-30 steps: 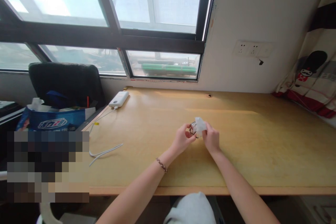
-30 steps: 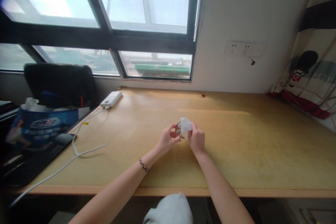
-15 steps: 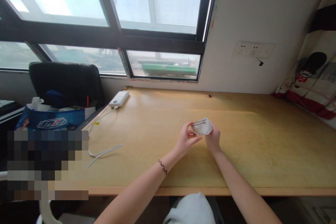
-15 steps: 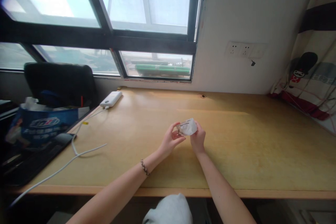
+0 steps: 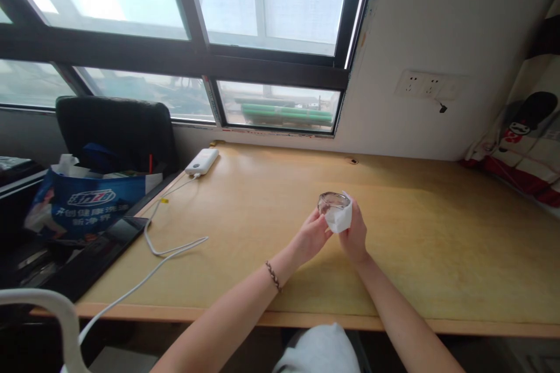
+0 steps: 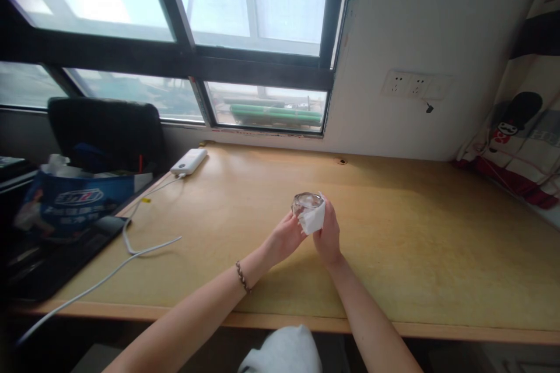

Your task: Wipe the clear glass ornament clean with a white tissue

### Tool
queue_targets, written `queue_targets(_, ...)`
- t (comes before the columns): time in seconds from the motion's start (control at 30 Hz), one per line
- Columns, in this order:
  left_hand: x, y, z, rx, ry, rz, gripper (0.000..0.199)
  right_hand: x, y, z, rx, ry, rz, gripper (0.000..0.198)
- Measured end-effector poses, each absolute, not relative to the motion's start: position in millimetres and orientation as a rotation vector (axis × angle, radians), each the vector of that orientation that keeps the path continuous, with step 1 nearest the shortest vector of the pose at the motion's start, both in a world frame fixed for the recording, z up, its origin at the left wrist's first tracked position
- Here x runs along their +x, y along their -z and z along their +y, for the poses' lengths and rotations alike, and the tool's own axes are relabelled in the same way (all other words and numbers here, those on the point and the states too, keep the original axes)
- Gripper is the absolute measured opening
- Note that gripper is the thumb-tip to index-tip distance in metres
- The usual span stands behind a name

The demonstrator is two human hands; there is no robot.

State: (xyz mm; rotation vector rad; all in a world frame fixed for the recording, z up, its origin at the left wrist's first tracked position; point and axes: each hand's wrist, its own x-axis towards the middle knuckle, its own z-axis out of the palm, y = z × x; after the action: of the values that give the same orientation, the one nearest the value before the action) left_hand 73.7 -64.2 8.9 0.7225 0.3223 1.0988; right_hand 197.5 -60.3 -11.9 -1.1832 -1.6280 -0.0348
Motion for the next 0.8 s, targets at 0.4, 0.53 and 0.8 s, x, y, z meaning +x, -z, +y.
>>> queue_targets(0.4, 52.6, 5.8, -37.0, 0.425, -1.158, 0.303, 0.049, 181.0, 1.7, -70.7, -0.891, -0.060, -2.059, 0.047)
queue_targets(0.53, 49.4, 2.7, -37.2, 0.377, -1.127, 0.359, 0.050, 187.5, 3.9, -68.9, -1.022, -0.006, -1.779, 0.034)
queue_targets(0.8, 49.9, 8.0, -36.3, 0.373, -1.065, 0.409, 0.050, 194.7, 3.5, -66.2, -1.020, -0.079, -1.682, 0.020)
